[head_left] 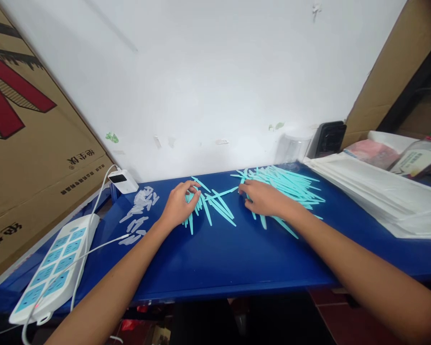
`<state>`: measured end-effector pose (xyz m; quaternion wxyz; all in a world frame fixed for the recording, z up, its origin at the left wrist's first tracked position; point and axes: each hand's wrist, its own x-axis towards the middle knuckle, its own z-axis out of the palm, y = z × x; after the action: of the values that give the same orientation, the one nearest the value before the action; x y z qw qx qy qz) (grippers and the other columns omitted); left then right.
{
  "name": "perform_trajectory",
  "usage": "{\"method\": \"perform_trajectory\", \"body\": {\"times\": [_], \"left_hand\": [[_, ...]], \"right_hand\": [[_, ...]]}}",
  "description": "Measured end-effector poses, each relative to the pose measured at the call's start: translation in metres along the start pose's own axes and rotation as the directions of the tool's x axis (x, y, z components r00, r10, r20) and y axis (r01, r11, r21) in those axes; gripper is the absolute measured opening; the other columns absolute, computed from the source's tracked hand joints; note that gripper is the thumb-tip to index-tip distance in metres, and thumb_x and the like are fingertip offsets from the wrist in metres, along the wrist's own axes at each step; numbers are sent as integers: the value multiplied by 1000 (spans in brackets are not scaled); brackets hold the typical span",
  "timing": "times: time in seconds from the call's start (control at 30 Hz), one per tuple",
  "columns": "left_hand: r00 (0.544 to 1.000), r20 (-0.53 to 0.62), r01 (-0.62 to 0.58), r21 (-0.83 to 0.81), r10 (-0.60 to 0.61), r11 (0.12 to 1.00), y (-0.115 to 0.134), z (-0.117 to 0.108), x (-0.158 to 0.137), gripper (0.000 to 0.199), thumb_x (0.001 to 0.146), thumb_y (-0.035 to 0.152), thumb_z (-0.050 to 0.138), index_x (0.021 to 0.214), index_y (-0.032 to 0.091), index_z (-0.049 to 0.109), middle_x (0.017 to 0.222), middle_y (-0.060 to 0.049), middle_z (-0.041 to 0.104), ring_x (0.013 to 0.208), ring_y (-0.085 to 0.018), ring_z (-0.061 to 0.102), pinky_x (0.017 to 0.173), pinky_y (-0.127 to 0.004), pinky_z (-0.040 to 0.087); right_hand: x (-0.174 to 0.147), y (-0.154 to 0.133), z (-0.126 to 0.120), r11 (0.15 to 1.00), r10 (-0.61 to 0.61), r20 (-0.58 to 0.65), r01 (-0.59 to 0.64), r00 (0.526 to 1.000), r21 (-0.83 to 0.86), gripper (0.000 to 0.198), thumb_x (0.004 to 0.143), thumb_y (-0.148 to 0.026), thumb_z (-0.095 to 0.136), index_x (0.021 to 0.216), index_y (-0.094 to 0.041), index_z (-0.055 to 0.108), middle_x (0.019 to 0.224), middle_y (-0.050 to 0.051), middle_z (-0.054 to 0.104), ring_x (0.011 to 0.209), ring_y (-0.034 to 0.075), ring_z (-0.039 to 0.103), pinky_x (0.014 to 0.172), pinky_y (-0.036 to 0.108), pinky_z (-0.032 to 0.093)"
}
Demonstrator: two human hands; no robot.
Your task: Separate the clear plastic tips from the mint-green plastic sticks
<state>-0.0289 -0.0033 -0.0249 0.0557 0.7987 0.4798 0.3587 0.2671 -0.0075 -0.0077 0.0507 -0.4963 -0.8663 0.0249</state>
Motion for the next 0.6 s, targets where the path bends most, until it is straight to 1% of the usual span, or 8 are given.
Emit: {"method": "perform_trajectory", "body": {"times": [0.17, 0.27, 0.33, 0.4, 0.43, 0.47, 0.53, 0.6], "left_hand": [[1000, 6, -15, 0, 15, 1000, 1, 0, 0, 20, 97, 33, 58, 112, 23, 65, 94, -3, 70, 90, -21, 66, 85, -35, 52], [1000, 6, -17, 2, 17, 1000, 2, 0, 0, 19, 97, 33, 59, 112, 23, 65, 94, -3, 70, 90, -21, 65, 85, -35, 51], [1000, 8, -20, -1, 20, 1000, 2, 1, 0, 19, 97, 33, 59, 113, 23, 65, 94, -3, 70, 91, -21, 65, 85, -34, 51], [1000, 13, -19, -3, 19, 1000, 2, 1, 0, 19, 98, 34, 59, 113, 24, 65, 94, -2, 70, 91, -20, 65, 85, -34, 51], [1000, 16, -17, -3, 17, 1000, 2, 0, 0, 19, 98, 34, 59, 113, 24, 65, 94, -2, 70, 91, -20, 65, 85, -34, 51], [1000, 18, -15, -2, 15, 1000, 2, 0, 0, 19, 98, 34, 59, 113, 24, 65, 94, -2, 70, 91, -20, 65, 85, -34, 51], [1000, 18, -11, 0, 11, 1000, 2, 0, 0, 19, 98, 34, 58, 112, 24, 65, 94, -2, 70, 91, -20, 65, 85, -34, 51], [1000, 9, -12, 0, 12, 1000, 2, -1, 0, 19, 97, 34, 59, 112, 24, 65, 94, -2, 70, 91, -21, 65, 85, -34, 51]], "right_hand": [[-6, 13, -10, 996, 83, 90, -85, 993, 24, 22, 82, -15, 65, 103, -18, 71, 106, 11, 72, 86, 24, 67, 64, 29, 40], [-3, 12, -9, 995, 102, 57, -103, 993, 9, 16, 85, -16, 62, 98, -18, 71, 102, 12, 72, 86, 25, 66, 65, 30, 42], [2, 9, -3, 997, 65, -50, -67, 997, -43, 22, 91, -17, 56, 107, -16, 71, 106, 15, 72, 97, 28, 65, 75, 33, 45], [9, 6, 5, 991, 18, -159, -38, 987, -125, 36, 97, -16, 46, 127, -12, 66, 121, 19, 69, 115, 34, 59, 91, 41, 45], [12, 5, 10, 986, 4, -181, -34, 983, -160, 43, 98, -15, 41, 137, -11, 60, 131, 21, 66, 124, 36, 54, 97, 46, 42], [15, 4, 15, 983, 2, -174, -34, 985, -181, 49, 99, -13, 38, 145, -10, 54, 140, 21, 61, 132, 39, 48, 102, 50, 39], [20, 6, 23, 982, 14, -111, -34, 994, -184, 58, 97, -7, 34, 153, -10, 46, 154, 18, 51, 144, 39, 37, 108, 55, 34], [22, 10, 26, 985, 20, -54, -29, 998, -168, 59, 95, -4, 34, 152, -12, 48, 159, 16, 47, 148, 38, 33, 111, 55, 32]]}}
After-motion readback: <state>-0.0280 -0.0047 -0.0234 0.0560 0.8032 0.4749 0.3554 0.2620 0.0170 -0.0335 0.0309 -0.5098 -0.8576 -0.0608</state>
